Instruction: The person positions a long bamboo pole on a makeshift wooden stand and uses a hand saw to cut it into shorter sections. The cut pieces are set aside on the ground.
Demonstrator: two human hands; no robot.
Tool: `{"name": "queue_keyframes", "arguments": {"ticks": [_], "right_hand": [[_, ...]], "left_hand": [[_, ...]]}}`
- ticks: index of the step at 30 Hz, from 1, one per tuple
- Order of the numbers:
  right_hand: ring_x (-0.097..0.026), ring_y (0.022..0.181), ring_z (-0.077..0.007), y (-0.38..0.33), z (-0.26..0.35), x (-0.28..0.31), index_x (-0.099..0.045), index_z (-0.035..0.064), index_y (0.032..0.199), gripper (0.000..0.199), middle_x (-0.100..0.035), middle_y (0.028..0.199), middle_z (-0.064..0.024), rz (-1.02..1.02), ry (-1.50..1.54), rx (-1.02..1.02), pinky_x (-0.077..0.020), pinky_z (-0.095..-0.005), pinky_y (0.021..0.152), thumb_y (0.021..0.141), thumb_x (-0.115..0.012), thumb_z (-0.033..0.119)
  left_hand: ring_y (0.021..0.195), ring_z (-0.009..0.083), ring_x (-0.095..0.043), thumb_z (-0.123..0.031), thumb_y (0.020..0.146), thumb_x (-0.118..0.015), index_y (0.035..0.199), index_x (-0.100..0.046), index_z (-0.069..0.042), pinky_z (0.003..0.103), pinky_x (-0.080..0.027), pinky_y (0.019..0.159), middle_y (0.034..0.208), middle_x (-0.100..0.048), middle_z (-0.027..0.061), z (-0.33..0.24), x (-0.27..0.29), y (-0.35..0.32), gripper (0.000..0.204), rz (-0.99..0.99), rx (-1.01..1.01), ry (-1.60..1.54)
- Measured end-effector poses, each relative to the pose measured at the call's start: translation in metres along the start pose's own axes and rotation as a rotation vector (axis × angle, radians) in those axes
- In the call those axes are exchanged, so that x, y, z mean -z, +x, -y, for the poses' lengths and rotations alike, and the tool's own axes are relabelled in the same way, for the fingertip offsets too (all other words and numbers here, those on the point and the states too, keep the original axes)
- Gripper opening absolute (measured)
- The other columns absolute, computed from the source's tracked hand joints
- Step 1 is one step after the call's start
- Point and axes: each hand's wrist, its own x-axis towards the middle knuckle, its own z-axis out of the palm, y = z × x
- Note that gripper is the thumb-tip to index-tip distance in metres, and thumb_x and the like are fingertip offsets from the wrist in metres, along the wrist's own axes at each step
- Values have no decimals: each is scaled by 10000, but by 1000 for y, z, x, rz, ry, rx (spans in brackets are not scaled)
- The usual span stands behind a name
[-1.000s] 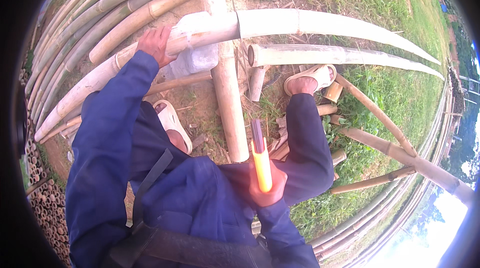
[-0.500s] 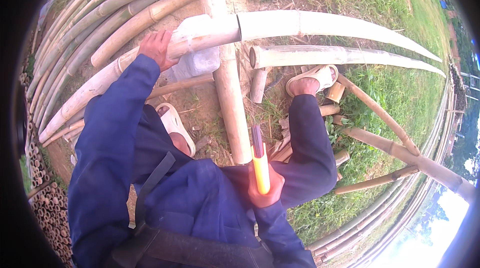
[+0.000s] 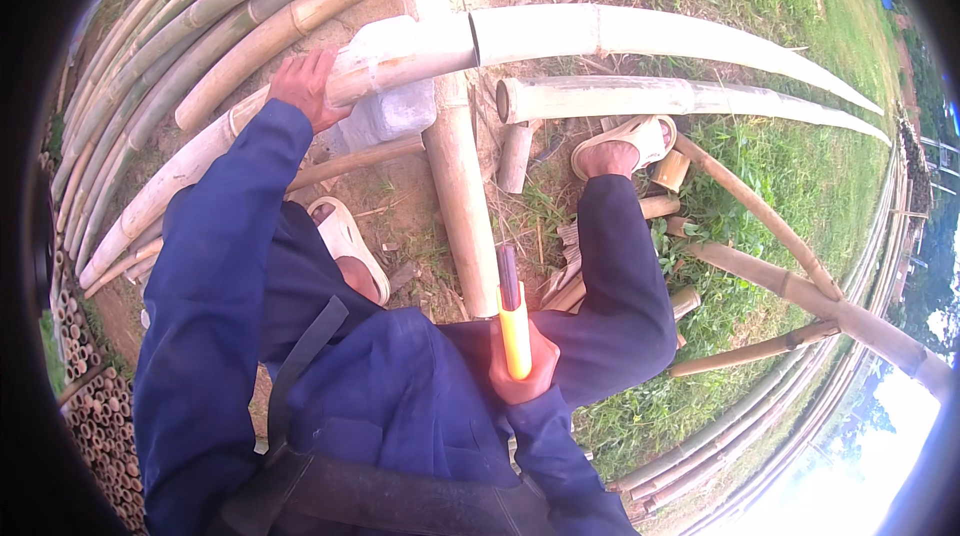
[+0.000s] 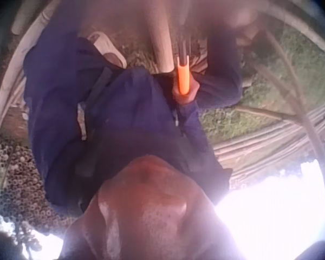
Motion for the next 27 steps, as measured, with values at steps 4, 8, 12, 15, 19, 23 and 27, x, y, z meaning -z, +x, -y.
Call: {"name": "queue_keyframes", "arguments": {"ticks": [4,8,12,15,19,23,27], "right_hand": [[-696,625,-283,120,-14,-41,-695,-33,1008,125,-673,726,-195,-48,62,47,-522,-373,605,922,-703,57],[-656,617,-334,217,-2,-74,-646,-19,890,199,-647,717,-197,-77,127,188,-512,-394,620,920,-745,151],[-607,754,-83,124,-15,-33,-706,-45,1100,188,-705,850,-52,67,96,62,-509,-261,698,962,-728,80],[-727,933,-163,9,-24,4,-673,-79,1261,331,-767,1060,-171,18,72,-112,-560,-310,841,943,-685,9],[-700,873,-139,69,-24,-25,-704,-54,1182,245,-762,982,-142,-50,99,59,-550,-309,801,950,-690,26],[-522,657,-109,201,-15,-61,-672,-32,967,147,-647,722,-52,-21,153,151,-471,-318,619,960,-720,107],[-520,646,-46,113,-10,-44,-696,-33,1017,73,-653,804,8,-25,166,113,-442,-226,594,962,-696,15]], "left_hand": [[988,306,-672,-458,612,-895,1326,-532,-59,404,-494,896,1118,-646,117,3,-8,5,895,-100,-66,-32],[1000,313,-676,-455,618,-894,1326,-531,-55,410,-494,913,1115,-649,122,-4,-17,11,890,-76,-58,-27],[1009,319,-682,-463,618,-901,1339,-528,-55,413,-495,937,1126,-652,132,3,-10,10,909,-62,-31,-4],[1014,321,-684,-472,615,-906,1363,-520,-51,408,-496,946,1134,-653,137,-6,-7,-2,941,-53,-19,7],[1043,311,-657,-444,604,-900,1326,-543,-44,411,-475,943,1140,-642,129,-4,-11,2,899,-87,-10,-21],[1015,311,-670,-449,612,-894,1322,-543,-36,399,-487,921,1138,-645,139,-12,-7,10,893,-71,-38,2],[993,314,-675,-465,629,-887,1322,-537,-33,396,-492,926,1123,-647,142,-2,-9,0,888,-27,11,27]]}}
